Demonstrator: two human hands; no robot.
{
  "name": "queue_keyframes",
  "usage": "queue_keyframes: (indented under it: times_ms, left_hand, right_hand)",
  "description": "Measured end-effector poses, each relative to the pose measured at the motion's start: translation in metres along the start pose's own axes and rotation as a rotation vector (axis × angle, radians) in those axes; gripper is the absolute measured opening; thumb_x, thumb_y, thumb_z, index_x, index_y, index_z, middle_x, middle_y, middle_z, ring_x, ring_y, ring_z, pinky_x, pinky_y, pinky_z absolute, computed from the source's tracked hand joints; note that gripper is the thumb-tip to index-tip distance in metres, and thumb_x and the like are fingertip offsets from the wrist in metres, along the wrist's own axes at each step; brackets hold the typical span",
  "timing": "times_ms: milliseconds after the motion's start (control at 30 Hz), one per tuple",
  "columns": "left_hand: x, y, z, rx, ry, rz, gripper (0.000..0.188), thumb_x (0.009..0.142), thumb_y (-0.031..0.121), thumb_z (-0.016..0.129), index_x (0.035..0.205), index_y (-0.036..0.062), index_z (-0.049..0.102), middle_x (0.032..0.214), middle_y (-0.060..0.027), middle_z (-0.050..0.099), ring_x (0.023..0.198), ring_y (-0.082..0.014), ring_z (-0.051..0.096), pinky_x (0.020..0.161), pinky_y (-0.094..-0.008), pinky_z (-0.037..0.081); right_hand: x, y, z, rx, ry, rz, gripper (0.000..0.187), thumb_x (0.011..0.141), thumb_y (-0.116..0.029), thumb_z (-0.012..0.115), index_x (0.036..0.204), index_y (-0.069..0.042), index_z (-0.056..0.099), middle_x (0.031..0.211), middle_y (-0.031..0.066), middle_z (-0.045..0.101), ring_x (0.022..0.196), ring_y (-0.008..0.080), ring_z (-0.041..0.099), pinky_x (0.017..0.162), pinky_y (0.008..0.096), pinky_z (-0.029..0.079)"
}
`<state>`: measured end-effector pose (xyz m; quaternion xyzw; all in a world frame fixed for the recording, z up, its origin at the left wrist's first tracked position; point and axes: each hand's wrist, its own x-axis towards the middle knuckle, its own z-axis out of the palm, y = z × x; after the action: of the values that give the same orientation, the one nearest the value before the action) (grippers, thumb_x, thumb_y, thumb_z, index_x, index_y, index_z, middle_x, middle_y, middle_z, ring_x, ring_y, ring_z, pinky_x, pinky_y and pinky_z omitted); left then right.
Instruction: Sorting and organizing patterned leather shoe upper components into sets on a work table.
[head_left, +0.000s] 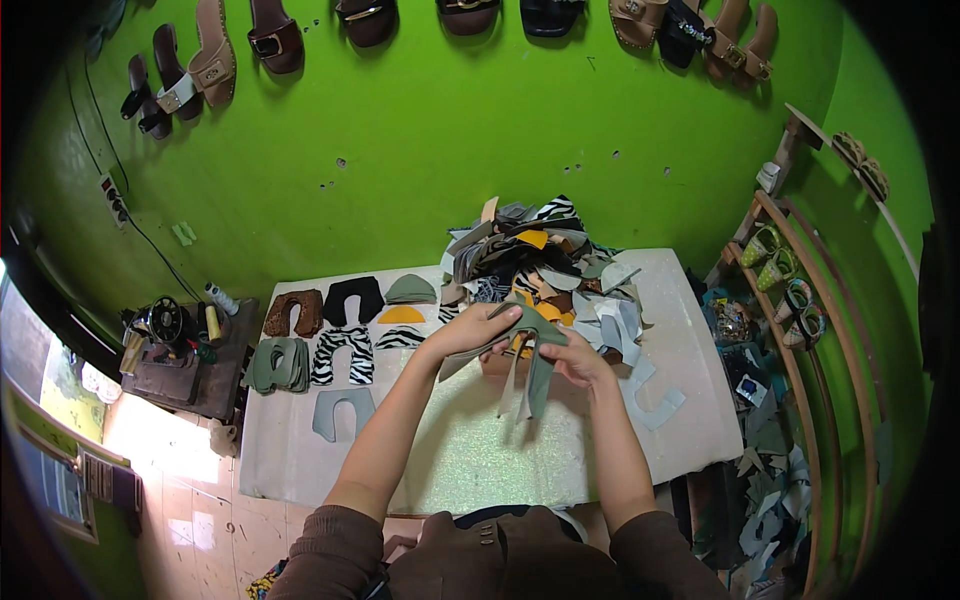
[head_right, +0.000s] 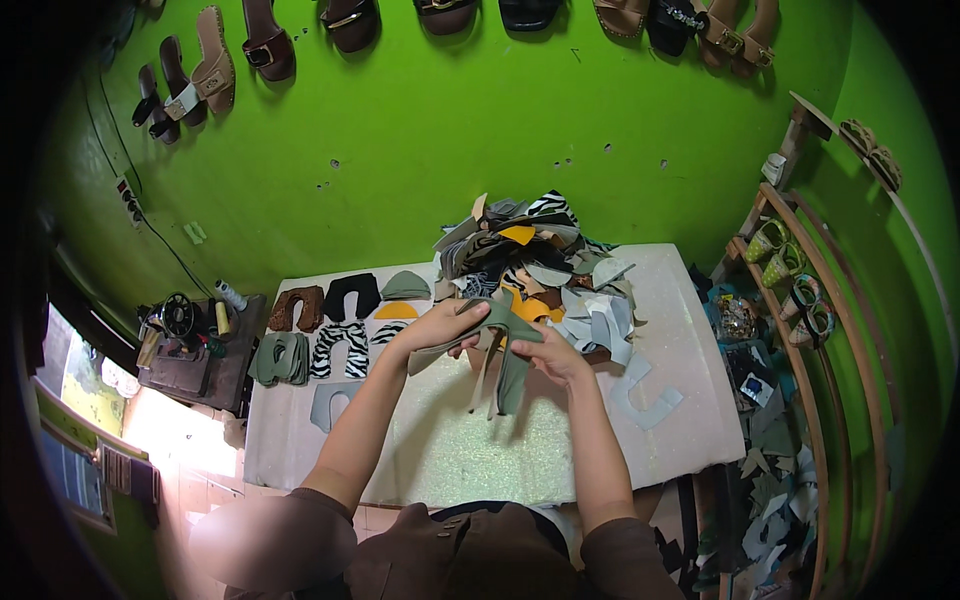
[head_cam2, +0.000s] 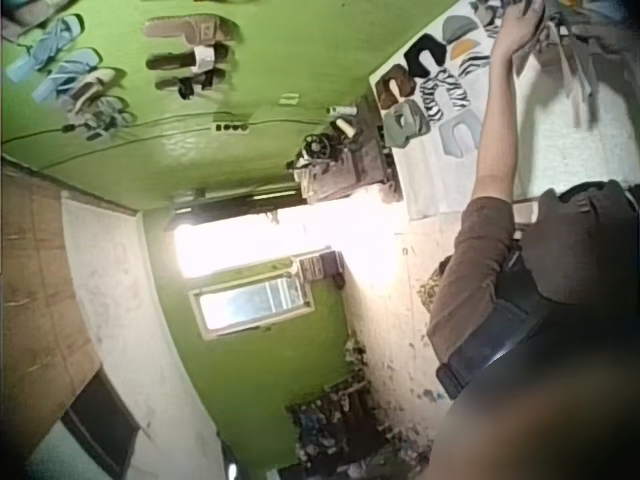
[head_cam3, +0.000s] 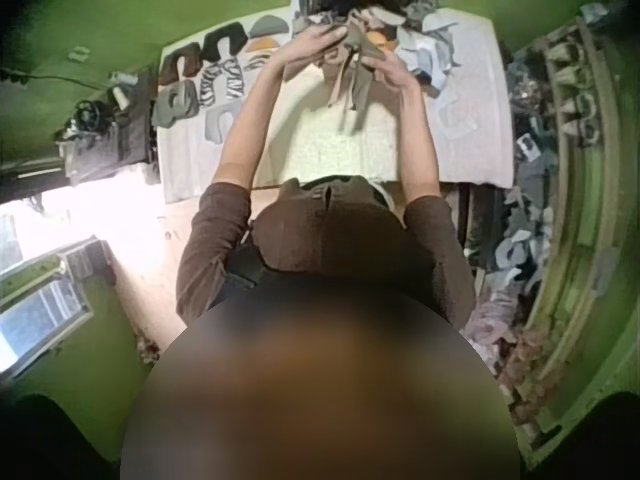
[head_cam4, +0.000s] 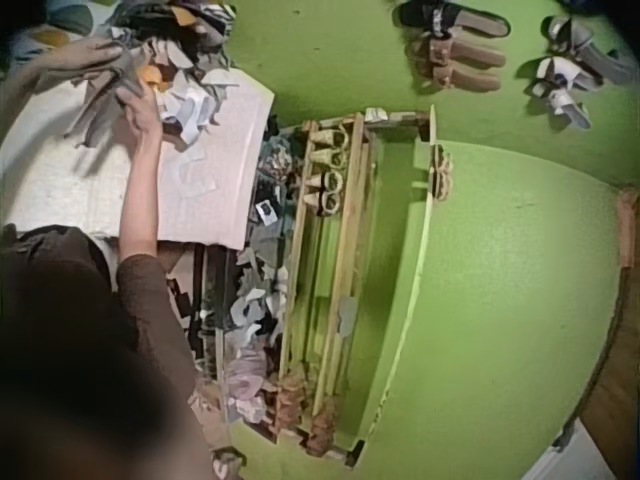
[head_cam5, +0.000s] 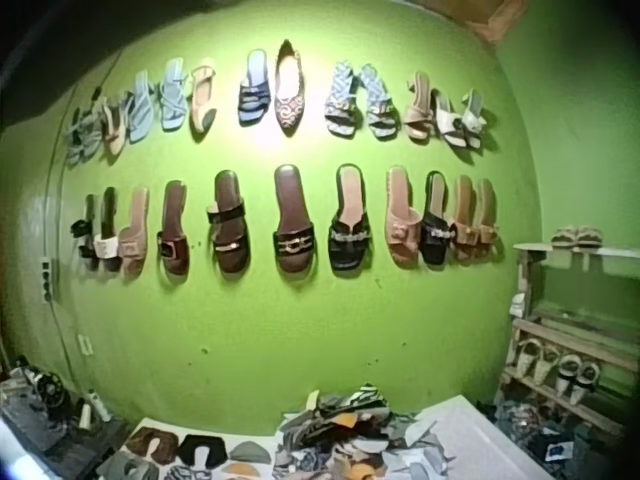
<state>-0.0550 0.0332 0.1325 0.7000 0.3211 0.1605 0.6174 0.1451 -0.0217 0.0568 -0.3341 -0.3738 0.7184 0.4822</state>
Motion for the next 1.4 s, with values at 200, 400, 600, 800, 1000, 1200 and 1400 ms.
queue_keyframes:
  times_ms: [200, 400, 600, 800, 1000, 1200, 1400]
  left_hand:
    - [-0.011, 0.0, 0.0, -0.042, -0.034, -0.026, 0.043, 0.088, 0.049, 0.04, 0.077, 0.0084, 0.051, 0.052, 0.0036, 0.045, 0.039, -0.0038, 0.042, 0.038, -0.0188, 0.036]
    - [-0.022, 0.005, -0.009, 0.082, -0.168, -0.047, 0.041, 0.088, 0.048, 0.041, 0.078, 0.0092, 0.052, 0.051, 0.0038, 0.045, 0.04, -0.0036, 0.041, 0.038, -0.0186, 0.036]
    - [-0.03, -0.014, -0.016, -0.156, 0.032, 0.059, 0.026, 0.084, 0.031, 0.056, 0.084, 0.0054, 0.053, 0.062, -0.0005, 0.054, 0.051, -0.0073, 0.051, 0.048, -0.0194, 0.044]
    - [-0.04, -0.066, -0.019, -0.749, 0.199, -0.054, 0.032, 0.083, 0.012, 0.055, 0.111, -0.0013, 0.045, 0.099, -0.0095, 0.057, 0.084, -0.0162, 0.059, 0.072, -0.0245, 0.052]
    - [-0.057, -0.104, -0.007, -1.418, 0.054, 0.187, 0.041, 0.089, 0.004, 0.039, 0.127, -0.004, 0.028, 0.125, -0.018, 0.041, 0.115, -0.023, 0.044, 0.096, -0.0337, 0.04]
    - [-0.089, -0.139, -0.01, -1.605, 0.27, 0.203, 0.039, 0.089, 0.006, 0.038, 0.125, -0.0056, 0.031, 0.125, -0.0204, 0.04, 0.116, -0.0275, 0.042, 0.1, -0.0379, 0.034]
    - [-0.125, -0.179, -0.019, -1.767, 0.358, 0.327, 0.041, 0.09, 0.018, 0.035, 0.122, -0.0071, 0.036, 0.124, -0.0205, 0.042, 0.117, -0.029, 0.04, 0.102, -0.0403, 0.03]
  right_hand:
    - [0.008, 0.018, 0.02, 0.121, -0.099, -0.139, 0.071, 0.07, -0.016, 0.072, 0.128, -0.007, 0.031, 0.102, 0.0031, 0.051, 0.096, 0.0133, 0.048, 0.084, 0.0239, 0.037]
    - [0.022, 0.037, 0.011, 0.247, -0.4, 0.016, 0.044, 0.07, -0.02, 0.071, 0.105, -0.003, 0.05, 0.096, 0.0068, 0.055, 0.096, 0.018, 0.052, 0.09, 0.0322, 0.038]
    - [0.012, 0.031, 0.009, 0.345, -0.195, -0.067, 0.03, 0.079, -0.017, 0.062, 0.103, -0.001, 0.054, 0.091, 0.0093, 0.06, 0.076, 0.0159, 0.06, 0.069, 0.0315, 0.053]
    - [0.015, 0.029, -0.005, 0.402, -0.061, -0.048, 0.03, 0.084, -0.011, 0.053, 0.109, 0.006, 0.048, 0.1, 0.0115, 0.059, 0.082, 0.0138, 0.061, 0.065, 0.0235, 0.053]
    - [0.015, 0.046, 0.019, 0.809, -0.197, 0.049, 0.048, 0.085, -0.001, 0.043, 0.129, 0.003, 0.026, 0.126, 0.014, 0.042, 0.114, 0.0214, 0.046, 0.092, 0.0379, 0.042]
    - [0.023, 0.083, 0.051, 0.812, -0.098, 0.081, 0.052, 0.082, 0.002, 0.043, 0.131, -0.002, 0.026, 0.132, 0.0089, 0.037, 0.123, 0.0219, 0.035, 0.099, 0.0397, 0.033]
    - [0.044, 0.128, 0.093, 0.861, -0.125, 0.147, 0.051, 0.083, -0.009, 0.043, 0.13, 0.0, 0.027, 0.133, 0.0081, 0.036, 0.121, 0.0242, 0.035, 0.099, 0.0424, 0.031]
